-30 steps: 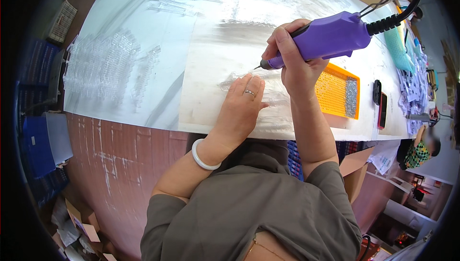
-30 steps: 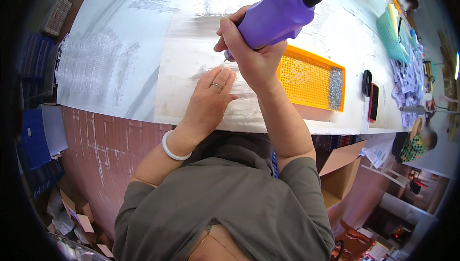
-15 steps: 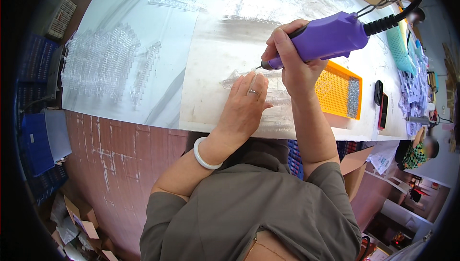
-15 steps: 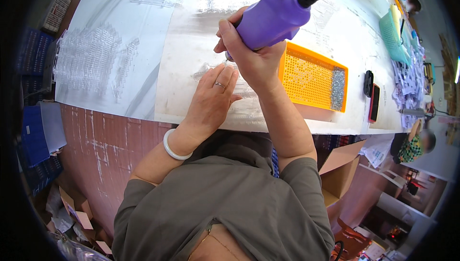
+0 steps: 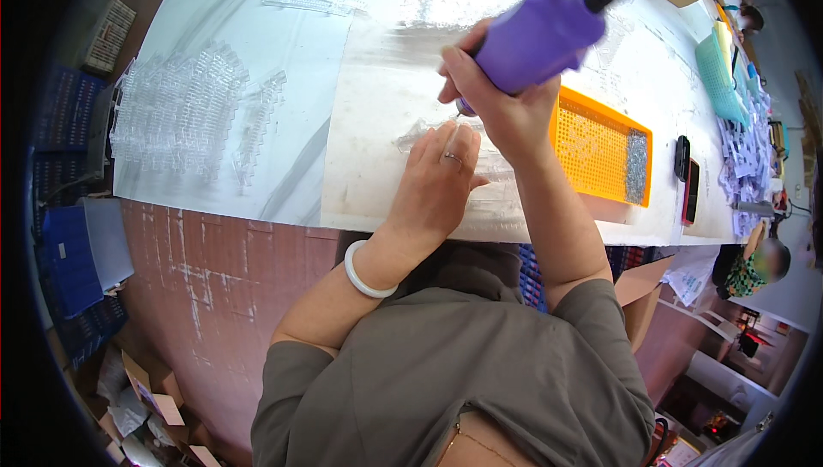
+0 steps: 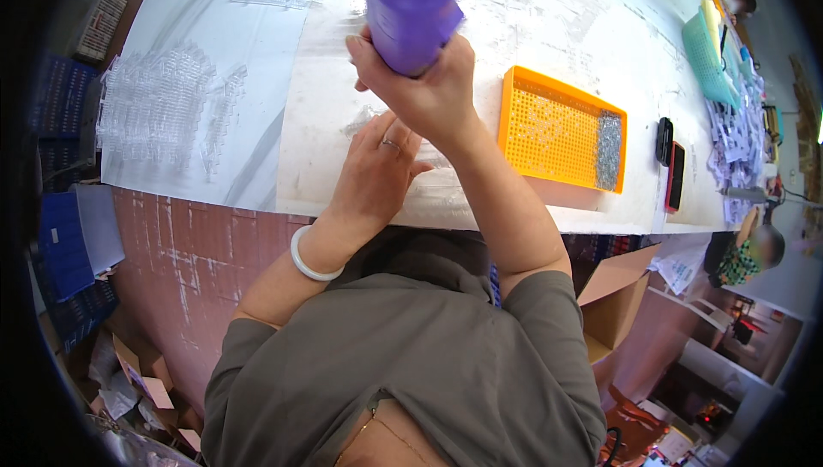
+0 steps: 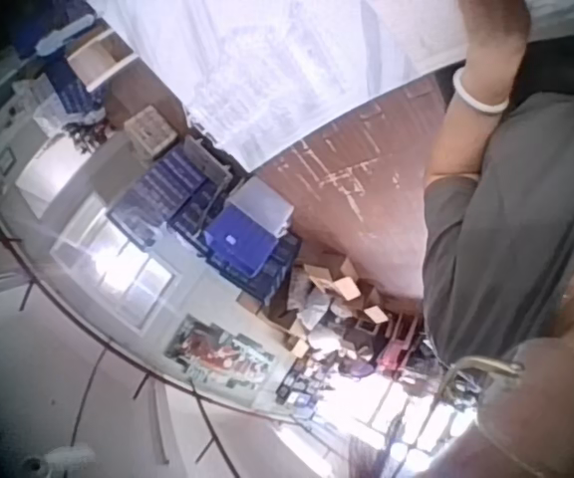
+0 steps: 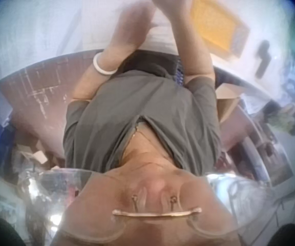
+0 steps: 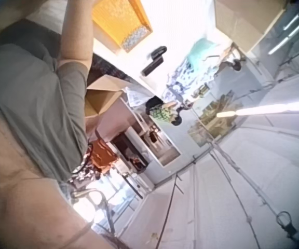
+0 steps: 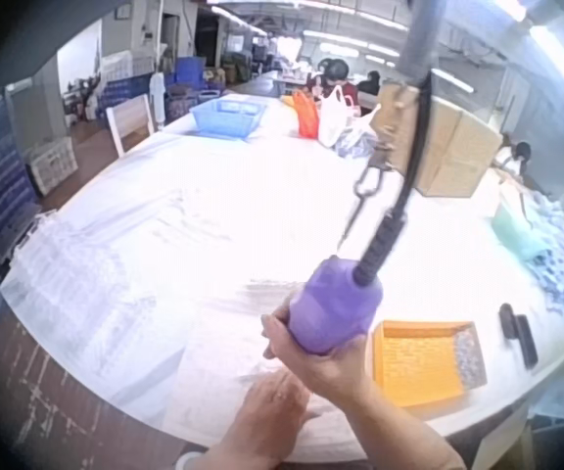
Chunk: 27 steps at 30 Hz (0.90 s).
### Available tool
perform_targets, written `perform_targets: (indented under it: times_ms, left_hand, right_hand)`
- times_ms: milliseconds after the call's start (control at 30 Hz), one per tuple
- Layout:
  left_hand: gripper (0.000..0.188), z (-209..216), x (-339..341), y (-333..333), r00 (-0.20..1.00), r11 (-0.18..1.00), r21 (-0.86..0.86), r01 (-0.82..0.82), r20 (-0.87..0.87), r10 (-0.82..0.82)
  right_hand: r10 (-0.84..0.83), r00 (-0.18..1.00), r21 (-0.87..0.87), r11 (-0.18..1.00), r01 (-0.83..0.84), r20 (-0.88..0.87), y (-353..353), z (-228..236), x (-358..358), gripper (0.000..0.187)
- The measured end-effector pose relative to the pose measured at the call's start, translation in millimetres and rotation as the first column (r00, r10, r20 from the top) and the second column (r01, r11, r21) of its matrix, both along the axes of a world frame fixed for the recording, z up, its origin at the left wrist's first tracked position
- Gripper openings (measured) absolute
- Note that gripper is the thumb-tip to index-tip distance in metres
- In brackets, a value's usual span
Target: Applying small beads or rhinestones to clear plastic strips using a handheld applicator tool.
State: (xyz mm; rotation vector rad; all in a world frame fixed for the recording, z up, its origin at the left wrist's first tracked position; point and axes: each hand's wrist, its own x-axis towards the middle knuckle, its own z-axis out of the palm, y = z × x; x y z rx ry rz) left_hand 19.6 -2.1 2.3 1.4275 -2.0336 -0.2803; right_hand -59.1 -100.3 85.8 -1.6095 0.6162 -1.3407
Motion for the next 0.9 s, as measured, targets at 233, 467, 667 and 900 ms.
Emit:
perform_targets:
  times_ms: [233,467,667,900]
  left_hand:
    - [0.049,4,1,0,0.999,0.996,-0.084,0.033,0.021,-0.031]
    - [0.046,14,1,9,0.982,0.994,-0.071,-0.089,0.162,0.099]
    - [0.050,19,3,11,0.963,0.992,-0.049,-0.114,0.239,0.122]
    - [0.060,20,3,10,0.935,0.995,-0.032,-0.095,0.341,0.100]
  right_hand:
    - [-0.042,0.965,-0.135,0.988,0.079,0.257,-3,38,-42,0.010]
    - [-0.412,0.897,-0.081,0.900,0.428,0.158,5,12,-127,0.005]
    - [-0.461,0.879,-0.033,0.883,0.467,0.120,16,-3,-145,0.004]
    - [-0.436,0.890,0.008,0.898,0.439,0.136,21,-6,-142,0.005]
